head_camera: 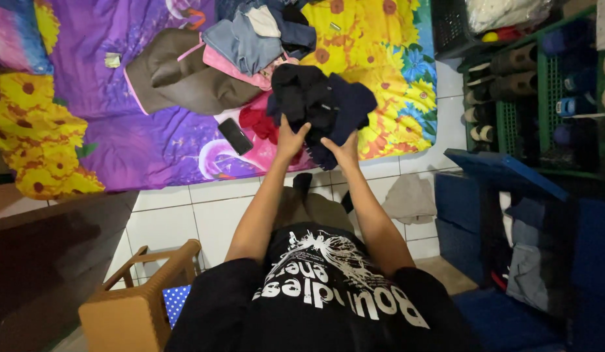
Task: Taking clothes out of a storage cabinet and folding a camouflage jacket on a folding board.
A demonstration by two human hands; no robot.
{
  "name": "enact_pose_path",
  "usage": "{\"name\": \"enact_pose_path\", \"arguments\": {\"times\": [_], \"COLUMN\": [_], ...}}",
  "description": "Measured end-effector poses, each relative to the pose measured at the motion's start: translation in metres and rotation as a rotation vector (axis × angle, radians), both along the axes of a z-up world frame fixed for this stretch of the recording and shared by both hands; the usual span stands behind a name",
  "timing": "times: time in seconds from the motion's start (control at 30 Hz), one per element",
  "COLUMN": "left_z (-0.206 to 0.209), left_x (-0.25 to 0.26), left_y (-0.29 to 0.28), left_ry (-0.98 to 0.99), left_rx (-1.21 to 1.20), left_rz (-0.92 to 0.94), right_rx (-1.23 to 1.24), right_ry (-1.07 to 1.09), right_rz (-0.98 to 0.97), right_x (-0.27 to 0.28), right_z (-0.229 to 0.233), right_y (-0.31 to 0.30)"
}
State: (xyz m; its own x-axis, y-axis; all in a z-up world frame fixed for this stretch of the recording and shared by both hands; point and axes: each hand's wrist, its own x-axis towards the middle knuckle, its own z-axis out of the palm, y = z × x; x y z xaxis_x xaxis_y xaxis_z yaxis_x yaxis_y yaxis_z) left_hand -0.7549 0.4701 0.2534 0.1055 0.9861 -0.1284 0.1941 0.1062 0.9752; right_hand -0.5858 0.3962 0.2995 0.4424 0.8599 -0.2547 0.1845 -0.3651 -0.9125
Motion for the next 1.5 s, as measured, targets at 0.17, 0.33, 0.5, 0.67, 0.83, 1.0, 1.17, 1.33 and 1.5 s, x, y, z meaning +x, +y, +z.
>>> {"name": "enact_pose_path", "arguments": {"times": [0.17,0.33,0.5,0.67,0.83,1.0,1.17,1.33,1.5], "left_z": [-0.068,-0.076,-0.044,-0.07,-0.057,-0.064,-0.068,-0.086,-0.123], "left_x": [-0.018,-0.004,0.02,0.068,0.146,0.232,0.29,0.33,0.364], "left_y": [-0.013,-0.038,-0.063,-0.091,-0.124,-0.176,-0.23,-0.273,-0.302], "left_ry": [0.317,0.481,0.34,0.452,0.386,0.3,0.52,0.613,0.81], "left_rx": [-0.392,-0.505,-0.45,-0.333,-0.122,-0.099,-0.1,-0.216,-0.042], "left_rz": [-0.041,-0.149,-0.253,-0.502,-0.754,-0.96,-1.174,-1.284,-1.395], "right_rx": [-0.001,-0.153,-0.516,-0.501,-0.576,-0.237,-0.301,-0.26,-0.316], "right_ry": [0.0,0.071,-0.142,0.106,0.171,0.33,0.271,0.27,-0.551], "right_rz": [0.22,0.195,0.229,0.026,-0.245,-0.588,-0.852,-1.032,-0.499], "right_x": [0.032,0.034,0.048,0.075,0.101,0.127,0.146,0.159,0.162], "right_z": [-0.118,-0.127,-0.12,-0.103,-0.085,-0.114,-0.153,-0.207,-0.329], "right_y": [-0.027,-0.066,-0.115,-0.178,-0.239,-0.323,-0.392,-0.45,-0.522]}}
